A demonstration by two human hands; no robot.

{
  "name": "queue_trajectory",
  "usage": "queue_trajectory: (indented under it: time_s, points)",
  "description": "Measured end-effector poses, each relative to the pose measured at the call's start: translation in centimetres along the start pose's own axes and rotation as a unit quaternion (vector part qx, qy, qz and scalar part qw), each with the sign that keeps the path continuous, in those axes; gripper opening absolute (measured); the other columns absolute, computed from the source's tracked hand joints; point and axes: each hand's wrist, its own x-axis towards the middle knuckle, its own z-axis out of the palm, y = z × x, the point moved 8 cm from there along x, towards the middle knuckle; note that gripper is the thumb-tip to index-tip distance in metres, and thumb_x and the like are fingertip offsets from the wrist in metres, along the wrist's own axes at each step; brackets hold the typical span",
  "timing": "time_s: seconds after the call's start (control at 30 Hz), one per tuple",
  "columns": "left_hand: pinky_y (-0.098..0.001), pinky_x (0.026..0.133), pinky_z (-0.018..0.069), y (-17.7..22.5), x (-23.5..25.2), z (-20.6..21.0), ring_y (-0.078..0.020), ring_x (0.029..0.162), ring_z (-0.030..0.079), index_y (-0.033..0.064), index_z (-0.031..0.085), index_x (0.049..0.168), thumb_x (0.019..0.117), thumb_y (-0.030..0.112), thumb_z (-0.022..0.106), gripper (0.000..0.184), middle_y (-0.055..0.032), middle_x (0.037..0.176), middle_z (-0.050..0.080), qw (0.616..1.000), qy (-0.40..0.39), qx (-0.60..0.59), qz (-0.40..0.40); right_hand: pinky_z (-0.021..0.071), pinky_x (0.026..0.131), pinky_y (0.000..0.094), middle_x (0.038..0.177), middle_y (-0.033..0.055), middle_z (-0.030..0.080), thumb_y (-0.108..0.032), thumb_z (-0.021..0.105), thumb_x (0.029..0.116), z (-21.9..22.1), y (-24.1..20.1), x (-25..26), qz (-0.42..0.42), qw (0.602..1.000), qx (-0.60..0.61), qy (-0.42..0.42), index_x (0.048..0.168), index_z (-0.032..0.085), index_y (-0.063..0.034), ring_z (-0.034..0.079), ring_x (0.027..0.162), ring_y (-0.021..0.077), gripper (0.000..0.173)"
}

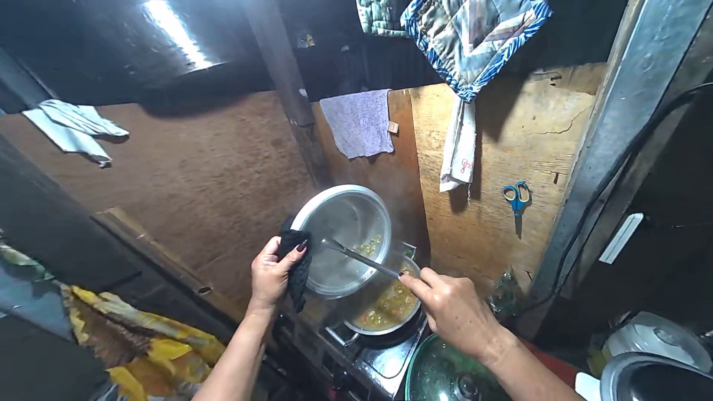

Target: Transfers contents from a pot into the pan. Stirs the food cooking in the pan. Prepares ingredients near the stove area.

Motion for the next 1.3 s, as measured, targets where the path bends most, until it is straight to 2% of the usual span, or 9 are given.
queue_trajectory:
  time_s: [0.17, 0.27, 0.33, 0.5, 0.7, 0.8, 0.93, 1.13, 1.3]
  points:
    - [-0.0225, 0.074, 0.0582, 0.6, -0.1, 1.4, -0.0034, 0.079, 0.067, 0.0108, 0.065, 0.099, 0.0848, 0.017, 0.077, 0.019, 0.0040, 0.086, 0.069, 0.998, -0.028, 0.041, 0.043, 0.0532, 0.049, 0.0350, 0.085, 0.0073, 0.066, -0.003, 0.066, 0.0837, 1.7, 0.3, -1.3, -0.040, 0.998, -0.028, -0.031, 0.127, 0.072, -0.0157, 0.064, 0.059, 0.0201, 0.046]
    - [-0.0230, 0.077, 0.0585, 0.8, -0.7, 2.1, -0.0032, 0.082, 0.067, 0.0107, 0.066, 0.101, 0.0842, 0.019, 0.077, 0.021, 0.0040, 0.089, 0.070, 0.995, -0.036, 0.063, 0.063, 0.0554, 0.050, 0.0370, 0.088, 0.0097, 0.069, -0.001, 0.070, 0.0798, 0.6, 1.2, -1.7, -0.012, 0.995, -0.083, -0.046, 0.124, 0.074, -0.0138, 0.066, 0.061, 0.0230, 0.046]
    - [-0.0239, 0.078, 0.0594, 1.0, -1.1, 2.8, -0.0034, 0.084, 0.068, 0.0099, 0.068, 0.102, 0.0822, 0.017, 0.074, 0.022, 0.0037, 0.092, 0.071, 0.991, -0.050, 0.095, 0.081, 0.0552, 0.050, 0.0367, 0.090, 0.0091, 0.069, -0.002, 0.069, 0.0811, -0.8, 1.8, -1.3, 0.011, 0.993, -0.106, -0.042, 0.123, 0.075, -0.0157, 0.067, 0.061, 0.0225, 0.044]
    - [-0.0236, 0.080, 0.0578, 2.7, -1.8, 5.1, -0.0032, 0.087, 0.066, 0.0118, 0.070, 0.099, 0.0834, 0.022, 0.073, 0.019, 0.0047, 0.093, 0.069, 0.969, -0.112, 0.161, 0.151, 0.0545, 0.049, 0.0367, 0.088, 0.0099, 0.068, -0.002, 0.071, 0.0817, -1.3, 3.0, -0.4, 0.051, 0.993, -0.109, 0.015, 0.125, 0.074, -0.0147, 0.065, 0.059, 0.0232, 0.045]
    - [-0.0260, 0.084, 0.0543, 3.0, -2.2, 6.3, -0.0071, 0.091, 0.064, 0.0075, 0.071, 0.095, 0.0825, 0.027, 0.068, 0.024, -0.0010, 0.093, 0.067, 0.925, -0.148, 0.247, 0.249, 0.0555, 0.050, 0.0378, 0.091, 0.0091, 0.069, -0.002, 0.068, 0.0812, -1.7, 2.7, -2.2, 0.056, 0.992, -0.103, -0.052, 0.126, 0.074, -0.0177, 0.066, 0.060, 0.0223, 0.048]
    - [-0.0277, 0.082, 0.0541, 2.8, -2.5, 6.5, -0.0089, 0.089, 0.064, 0.0075, 0.070, 0.094, 0.0822, 0.028, 0.067, 0.024, -0.0017, 0.091, 0.066, 0.916, -0.156, 0.262, 0.259, 0.0547, 0.049, 0.0363, 0.090, 0.0075, 0.069, -0.003, 0.069, 0.0802, -3.4, 1.8, -2.3, 0.054, 0.991, -0.111, -0.044, 0.124, 0.075, -0.0180, 0.065, 0.059, 0.0209, 0.047]
    - [-0.0269, 0.083, 0.0527, 3.2, -3.0, 7.2, -0.0087, 0.090, 0.064, 0.0073, 0.070, 0.093, 0.0827, 0.030, 0.066, 0.025, -0.0024, 0.091, 0.066, 0.916, -0.159, 0.259, 0.261, 0.0547, 0.050, 0.0345, 0.088, 0.0069, 0.067, -0.003, 0.067, 0.0839, -2.0, 1.6, -1.8, 0.043, 0.997, -0.063, 0.016, 0.127, 0.074, -0.0186, 0.065, 0.061, 0.0198, 0.047]
    - [-0.0330, 0.083, 0.0545, 3.3, -3.1, 6.9, -0.0150, 0.090, 0.066, 0.0050, 0.070, 0.093, 0.0825, 0.027, 0.065, 0.025, -0.0064, 0.091, 0.067, 0.903, -0.164, 0.268, 0.294, 0.0545, 0.049, 0.0377, 0.087, 0.0084, 0.069, -0.002, 0.071, 0.0789, -3.6, 2.1, -3.2, 0.043, 0.992, -0.115, -0.038, 0.121, 0.076, -0.0169, 0.065, 0.059, 0.0222, 0.045]
    - [-0.0314, 0.080, 0.0538, 3.5, -3.4, 7.1, -0.0135, 0.088, 0.064, 0.0059, 0.069, 0.092, 0.0844, 0.029, 0.065, 0.025, -0.0051, 0.089, 0.065, 0.904, -0.165, 0.271, 0.287, 0.0548, 0.050, 0.0361, 0.089, 0.0077, 0.068, -0.003, 0.067, 0.0830, -2.5, 2.5, -3.0, 0.056, 0.995, -0.086, -0.016, 0.127, 0.074, -0.0184, 0.065, 0.060, 0.0208, 0.047]
